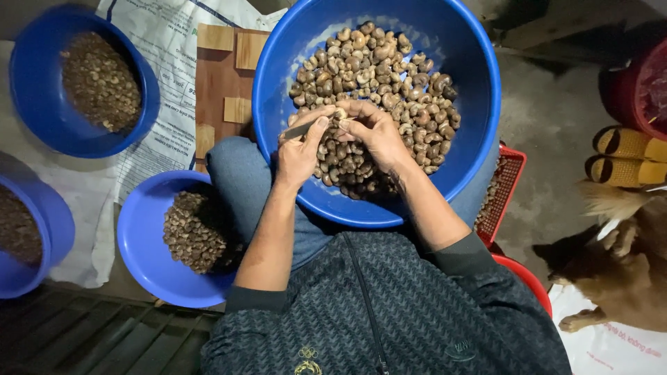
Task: Peeling and sorting nuts manually using a small blade while sitting on the floor.
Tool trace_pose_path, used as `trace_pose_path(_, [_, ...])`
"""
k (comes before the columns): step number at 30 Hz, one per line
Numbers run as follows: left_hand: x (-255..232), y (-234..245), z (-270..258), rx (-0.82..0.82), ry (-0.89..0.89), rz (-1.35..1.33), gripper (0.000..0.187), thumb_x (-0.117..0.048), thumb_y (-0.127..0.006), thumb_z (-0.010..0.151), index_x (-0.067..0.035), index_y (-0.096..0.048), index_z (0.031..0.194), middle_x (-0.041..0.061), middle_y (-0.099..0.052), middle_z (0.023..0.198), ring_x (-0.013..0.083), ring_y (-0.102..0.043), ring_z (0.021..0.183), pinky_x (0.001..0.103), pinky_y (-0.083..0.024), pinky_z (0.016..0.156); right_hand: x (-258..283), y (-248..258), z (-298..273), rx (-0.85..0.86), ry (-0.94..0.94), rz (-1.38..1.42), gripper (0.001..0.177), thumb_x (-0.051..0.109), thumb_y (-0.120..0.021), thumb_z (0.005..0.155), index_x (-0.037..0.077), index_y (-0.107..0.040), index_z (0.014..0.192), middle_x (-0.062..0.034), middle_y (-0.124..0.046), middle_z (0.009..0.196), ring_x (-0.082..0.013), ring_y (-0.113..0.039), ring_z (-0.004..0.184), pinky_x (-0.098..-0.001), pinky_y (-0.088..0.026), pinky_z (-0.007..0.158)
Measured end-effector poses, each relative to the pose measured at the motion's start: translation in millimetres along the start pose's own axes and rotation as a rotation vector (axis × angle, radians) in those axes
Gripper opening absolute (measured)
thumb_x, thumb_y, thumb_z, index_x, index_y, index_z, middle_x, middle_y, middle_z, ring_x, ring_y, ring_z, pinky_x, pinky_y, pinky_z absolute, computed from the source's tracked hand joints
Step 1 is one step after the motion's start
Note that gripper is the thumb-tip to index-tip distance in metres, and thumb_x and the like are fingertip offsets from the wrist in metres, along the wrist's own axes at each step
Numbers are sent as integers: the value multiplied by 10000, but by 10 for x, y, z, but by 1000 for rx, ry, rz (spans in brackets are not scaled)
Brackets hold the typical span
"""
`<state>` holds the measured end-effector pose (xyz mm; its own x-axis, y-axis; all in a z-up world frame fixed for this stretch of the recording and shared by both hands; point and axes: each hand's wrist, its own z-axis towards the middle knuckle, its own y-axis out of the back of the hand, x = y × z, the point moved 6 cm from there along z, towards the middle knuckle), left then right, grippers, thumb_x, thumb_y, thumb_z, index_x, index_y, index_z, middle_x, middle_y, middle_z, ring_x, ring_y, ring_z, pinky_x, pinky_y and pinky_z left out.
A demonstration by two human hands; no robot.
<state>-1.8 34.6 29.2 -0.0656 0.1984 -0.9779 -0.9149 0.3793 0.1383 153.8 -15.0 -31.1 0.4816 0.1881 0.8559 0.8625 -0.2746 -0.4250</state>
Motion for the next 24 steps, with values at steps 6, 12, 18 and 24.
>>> trace_pose_path(6, [85,36,-5,-24,-7,-34,217,-164,-599,1087,-36,-749,1180,235,-745,1091,372,-730,1064,465,-624,868,-67,65,15,4,82,-114,362,17,-756,917,-14,-659,1264,-133,-698,1098,-189,-730,875,-341,-664,786])
trace_pose_path(12, [12,-133,6,81,-72,54,180,-162,-655,1054,-78,-777,1157,197,-738,1155,400,-696,1139,521,-563,948,193,-15,-82,-17,371,-591,326,-17,-765,886,-23,-673,1199,-207,-698,1033,-299,-708,903,-428,-591,767])
trace_pose_path(18, [70,-73,-2,80,-14,36,206,-228,-645,1065,-89,-783,1131,197,-747,1136,386,-706,1109,539,-536,980,167,-61,-95,-35,547,-776,343,35,-806,863,-9,-630,1154,-224,-660,1048,-446,-661,958,-506,-551,799])
trace_pose_path(24, [160,-65,-28,34,-39,72,167,-164,-658,1051,-83,-779,1133,173,-763,1122,354,-709,1121,476,-545,968,99,-15,-85,-22,523,-811,350,21,-798,854,33,-643,1168,-175,-649,1048,-406,-665,936,-475,-554,787])
